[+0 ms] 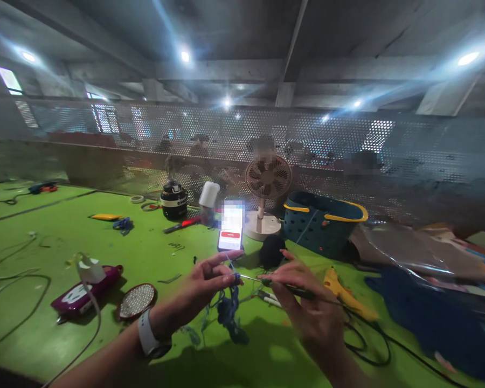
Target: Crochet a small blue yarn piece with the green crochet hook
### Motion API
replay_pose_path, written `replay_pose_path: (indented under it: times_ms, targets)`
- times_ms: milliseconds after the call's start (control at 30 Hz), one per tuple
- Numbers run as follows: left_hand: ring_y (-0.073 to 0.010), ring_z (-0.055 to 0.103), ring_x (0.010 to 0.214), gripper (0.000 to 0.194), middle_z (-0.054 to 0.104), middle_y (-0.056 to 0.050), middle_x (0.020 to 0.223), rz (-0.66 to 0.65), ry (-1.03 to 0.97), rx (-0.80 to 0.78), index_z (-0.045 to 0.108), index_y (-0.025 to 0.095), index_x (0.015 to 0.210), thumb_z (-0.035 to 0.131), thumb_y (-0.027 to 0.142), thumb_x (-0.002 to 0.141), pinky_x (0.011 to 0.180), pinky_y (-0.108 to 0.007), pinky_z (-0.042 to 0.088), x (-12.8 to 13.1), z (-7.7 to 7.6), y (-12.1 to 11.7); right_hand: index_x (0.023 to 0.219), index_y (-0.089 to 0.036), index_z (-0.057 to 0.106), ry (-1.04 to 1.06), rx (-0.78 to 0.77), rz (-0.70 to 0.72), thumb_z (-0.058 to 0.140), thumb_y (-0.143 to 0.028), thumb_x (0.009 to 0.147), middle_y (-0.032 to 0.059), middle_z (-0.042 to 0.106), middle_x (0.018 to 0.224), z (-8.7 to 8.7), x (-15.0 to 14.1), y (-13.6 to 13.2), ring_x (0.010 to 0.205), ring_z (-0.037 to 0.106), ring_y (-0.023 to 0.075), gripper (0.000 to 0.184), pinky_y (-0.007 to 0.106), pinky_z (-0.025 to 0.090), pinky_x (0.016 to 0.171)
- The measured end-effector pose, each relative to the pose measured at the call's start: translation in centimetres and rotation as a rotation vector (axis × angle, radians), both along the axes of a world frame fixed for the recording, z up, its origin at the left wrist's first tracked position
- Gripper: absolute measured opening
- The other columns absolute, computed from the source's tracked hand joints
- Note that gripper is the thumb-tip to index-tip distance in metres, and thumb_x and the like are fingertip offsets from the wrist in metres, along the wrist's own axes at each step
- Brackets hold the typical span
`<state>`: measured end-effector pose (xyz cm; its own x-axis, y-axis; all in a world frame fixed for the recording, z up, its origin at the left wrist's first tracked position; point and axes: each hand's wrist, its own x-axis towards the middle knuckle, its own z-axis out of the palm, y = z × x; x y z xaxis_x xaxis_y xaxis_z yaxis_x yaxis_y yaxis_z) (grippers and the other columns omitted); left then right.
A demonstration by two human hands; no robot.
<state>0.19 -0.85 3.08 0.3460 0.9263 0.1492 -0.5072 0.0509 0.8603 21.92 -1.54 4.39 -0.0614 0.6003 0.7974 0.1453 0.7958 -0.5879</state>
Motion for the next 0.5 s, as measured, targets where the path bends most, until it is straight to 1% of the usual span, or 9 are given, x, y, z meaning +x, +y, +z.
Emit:
replay_pose_path:
  times_ms: [67, 100, 200, 267, 300, 333, 367, 433, 500]
  targets:
    - [-0.0105, 0.062, 0.070, 0.054, 0.067, 0.000, 0.073, -0.003, 0.000, 0.019, 0.067, 0.018, 0.119, 0.085, 0.020, 0.068, 0.074, -0.026, 0.045, 0.0, -0.1, -0.1, 0.083, -0.027, 0.076, 0.139, -0.217, 0.045, 0.075, -0.025, 0.079, 0.0030, 0.078, 0.082, -0.8, 0.1, 0.7, 0.083, 0.071, 0.0236, 0.004, 0.046, 0.052, 0.093]
    - [-0.0107, 0.061, 0.070, 0.056, 0.067, 0.000, 0.074, 0.000, 0.005, 0.033, 0.066, 0.018, 0.121, 0.085, 0.021, 0.068, 0.073, -0.026, 0.045, 0.0, -0.1, -0.1, 0.081, -0.026, 0.076, 0.224, -0.355, 0.080, 0.077, -0.028, 0.078, 0.0035, 0.078, 0.082, -1.2, 0.0, 1.0, 0.082, 0.072, 0.0241, 0.004, 0.044, 0.055, 0.088]
    - [-0.0125, 0.061, 0.073, 0.063, 0.066, 0.000, 0.076, 0.022, 0.075, 0.107, 0.061, 0.020, 0.128, 0.084, 0.023, 0.070, 0.071, -0.027, 0.046, 0.2, -0.1, -0.4, 0.078, -0.025, 0.073, 0.499, -0.759, 0.241, 0.080, -0.035, 0.074, 0.0013, 0.076, 0.079, -2.5, -0.9, 1.6, 0.076, 0.073, 0.0217, 0.013, 0.040, 0.059, 0.079]
    - [-0.0147, 0.063, 0.076, 0.066, 0.067, -0.001, 0.078, 0.085, 0.175, 0.169, 0.058, 0.019, 0.131, 0.083, 0.025, 0.070, 0.073, -0.029, 0.048, 0.5, -0.2, -0.7, 0.079, -0.023, 0.072, 0.596, -0.916, 0.337, 0.080, -0.037, 0.074, 0.0009, 0.076, 0.079, -3.1, -2.1, 1.4, 0.076, 0.073, 0.0206, 0.017, 0.040, 0.059, 0.079]
    - [-0.0159, 0.063, 0.078, 0.066, 0.068, -0.003, 0.080, 0.130, 0.229, 0.194, 0.057, 0.019, 0.132, 0.082, 0.026, 0.071, 0.074, -0.031, 0.049, 0.7, -0.4, -0.8, 0.080, -0.023, 0.073, 0.606, -0.920, 0.338, 0.080, -0.039, 0.074, 0.0012, 0.076, 0.081, -3.2, -2.7, 1.1, 0.077, 0.073, 0.0209, 0.018, 0.039, 0.059, 0.078]
    - [-0.0172, 0.064, 0.080, 0.066, 0.069, -0.004, 0.083, 0.177, 0.279, 0.212, 0.056, 0.019, 0.133, 0.081, 0.027, 0.072, 0.076, -0.032, 0.049, 0.9, -0.6, -0.9, 0.079, -0.024, 0.073, 0.595, -0.862, 0.290, 0.080, -0.041, 0.073, 0.0012, 0.076, 0.080, -3.2, -3.3, 0.8, 0.076, 0.073, 0.0211, 0.019, 0.038, 0.059, 0.074]
    - [-0.0183, 0.064, 0.082, 0.066, 0.070, -0.005, 0.085, 0.228, 0.321, 0.222, 0.055, 0.019, 0.134, 0.080, 0.028, 0.074, 0.078, -0.034, 0.050, 1.2, -0.8, -1.0, 0.078, -0.025, 0.073, 0.548, -0.767, 0.201, 0.080, -0.042, 0.073, 0.0011, 0.077, 0.078, -3.2, -3.8, 0.5, 0.074, 0.072, 0.0210, 0.019, 0.036, 0.059, 0.071]
    - [-0.0188, 0.064, 0.082, 0.066, 0.071, -0.005, 0.084, 0.324, 0.357, 0.216, 0.054, 0.020, 0.136, 0.079, 0.029, 0.075, 0.080, -0.035, 0.049, 1.6, -1.3, -1.1, 0.079, -0.027, 0.075, 0.369, -0.510, -0.001, 0.077, -0.038, 0.076, 0.0016, 0.078, 0.078, -3.1, -4.3, -0.1, 0.074, 0.072, 0.0216, 0.012, 0.036, 0.058, 0.070]
    - [-0.0173, 0.063, 0.080, 0.069, 0.069, -0.002, 0.080, 0.353, 0.305, 0.162, 0.053, 0.022, 0.137, 0.080, 0.030, 0.074, 0.078, -0.033, 0.049, 2.1, -1.7, -1.3, 0.085, -0.030, 0.076, 0.133, -0.187, -0.137, 0.072, -0.029, 0.082, 0.0013, 0.079, 0.086, -3.0, -4.2, -0.4, 0.078, 0.073, 0.0217, 0.005, 0.041, 0.056, 0.084]
